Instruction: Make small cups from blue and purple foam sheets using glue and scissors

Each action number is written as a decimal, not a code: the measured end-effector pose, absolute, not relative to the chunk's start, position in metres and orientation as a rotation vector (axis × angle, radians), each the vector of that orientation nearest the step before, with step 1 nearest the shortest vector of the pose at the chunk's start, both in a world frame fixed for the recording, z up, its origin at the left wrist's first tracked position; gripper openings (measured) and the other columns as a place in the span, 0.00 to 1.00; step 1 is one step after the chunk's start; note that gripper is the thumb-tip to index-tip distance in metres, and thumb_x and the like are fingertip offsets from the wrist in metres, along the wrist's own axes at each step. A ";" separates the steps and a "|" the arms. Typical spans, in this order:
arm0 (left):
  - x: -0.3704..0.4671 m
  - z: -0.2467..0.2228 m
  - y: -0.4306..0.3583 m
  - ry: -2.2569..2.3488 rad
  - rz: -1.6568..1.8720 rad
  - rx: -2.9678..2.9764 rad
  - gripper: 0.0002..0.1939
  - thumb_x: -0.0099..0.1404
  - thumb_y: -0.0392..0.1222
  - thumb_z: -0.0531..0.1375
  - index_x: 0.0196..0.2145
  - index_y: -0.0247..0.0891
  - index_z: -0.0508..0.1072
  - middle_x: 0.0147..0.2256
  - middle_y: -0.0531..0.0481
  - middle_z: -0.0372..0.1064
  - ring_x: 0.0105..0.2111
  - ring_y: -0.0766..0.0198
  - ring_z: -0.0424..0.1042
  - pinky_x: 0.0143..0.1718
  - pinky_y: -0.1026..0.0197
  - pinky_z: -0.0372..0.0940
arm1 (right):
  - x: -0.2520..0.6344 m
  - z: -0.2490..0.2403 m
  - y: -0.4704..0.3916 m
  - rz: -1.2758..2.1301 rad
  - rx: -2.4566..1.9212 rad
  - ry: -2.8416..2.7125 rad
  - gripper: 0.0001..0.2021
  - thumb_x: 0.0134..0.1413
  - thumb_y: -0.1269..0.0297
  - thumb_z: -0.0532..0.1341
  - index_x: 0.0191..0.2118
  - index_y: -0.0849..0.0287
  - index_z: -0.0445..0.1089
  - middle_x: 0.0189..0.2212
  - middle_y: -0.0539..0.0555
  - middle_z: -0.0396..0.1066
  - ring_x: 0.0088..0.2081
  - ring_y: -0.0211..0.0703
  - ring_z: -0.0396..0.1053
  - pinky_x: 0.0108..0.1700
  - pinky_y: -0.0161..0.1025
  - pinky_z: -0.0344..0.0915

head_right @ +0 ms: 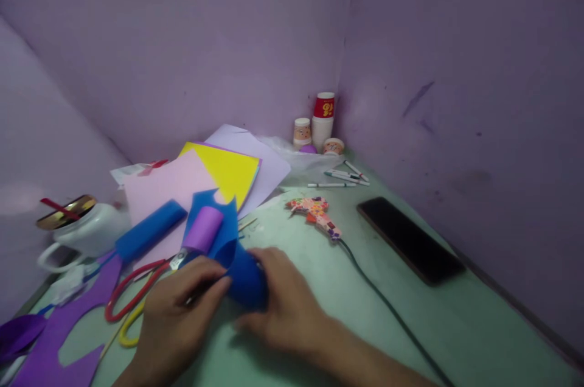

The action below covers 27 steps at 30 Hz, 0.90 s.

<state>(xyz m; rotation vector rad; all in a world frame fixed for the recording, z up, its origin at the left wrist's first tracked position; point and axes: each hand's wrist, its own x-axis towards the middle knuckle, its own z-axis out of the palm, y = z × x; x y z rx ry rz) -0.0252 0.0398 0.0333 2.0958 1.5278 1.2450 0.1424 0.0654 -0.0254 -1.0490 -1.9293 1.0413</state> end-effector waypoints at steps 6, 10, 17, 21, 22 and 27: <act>-0.013 0.028 0.031 1.334 1.280 2.273 0.06 0.58 0.31 0.58 0.27 0.40 0.73 0.22 0.53 0.72 0.21 0.68 0.71 0.21 0.69 0.65 | 0.141 -0.017 0.059 1.074 -0.908 -1.835 0.36 0.44 0.58 0.68 0.59 0.53 0.55 0.55 0.60 0.63 0.55 0.56 0.63 0.57 0.51 0.60; -0.016 0.027 0.025 1.374 1.342 2.251 0.15 0.60 0.39 0.60 0.46 0.41 0.70 0.38 0.46 0.76 0.25 0.66 0.72 0.27 0.64 0.70 | 0.141 -0.014 0.064 1.212 -0.974 -1.660 0.32 0.43 0.58 0.68 0.56 0.55 0.60 0.53 0.60 0.66 0.54 0.56 0.64 0.57 0.51 0.59; -0.065 0.045 0.043 1.954 1.428 1.554 0.13 0.55 0.52 0.62 0.35 0.42 0.75 0.31 0.51 0.76 0.30 0.61 0.73 0.31 0.62 0.69 | 0.148 -0.014 0.074 1.418 -0.933 -1.519 0.37 0.38 0.52 0.69 0.56 0.59 0.60 0.53 0.61 0.65 0.53 0.58 0.64 0.56 0.53 0.57; -0.054 0.040 0.045 1.628 0.939 1.571 0.20 0.50 0.44 0.64 0.42 0.39 0.73 0.38 0.49 0.76 0.32 0.61 0.73 0.31 0.62 0.69 | 0.147 -0.016 0.073 1.488 -0.739 -1.545 0.35 0.40 0.52 0.69 0.55 0.57 0.63 0.52 0.60 0.66 0.53 0.56 0.65 0.55 0.52 0.59; -0.046 0.037 0.044 1.561 0.842 1.585 0.24 0.49 0.41 0.65 0.46 0.40 0.71 0.42 0.48 0.75 0.34 0.61 0.73 0.32 0.62 0.68 | 0.147 -0.016 0.073 1.505 -0.680 -1.562 0.33 0.41 0.52 0.69 0.54 0.57 0.64 0.52 0.60 0.66 0.53 0.56 0.65 0.54 0.51 0.59; -0.021 0.021 0.036 1.546 0.835 1.525 0.24 0.52 0.39 0.62 0.49 0.38 0.69 0.43 0.46 0.74 0.35 0.60 0.73 0.33 0.61 0.68 | 0.148 -0.020 0.072 1.495 -0.650 -1.584 0.34 0.44 0.51 0.68 0.57 0.55 0.62 0.53 0.60 0.65 0.54 0.57 0.64 0.55 0.52 0.59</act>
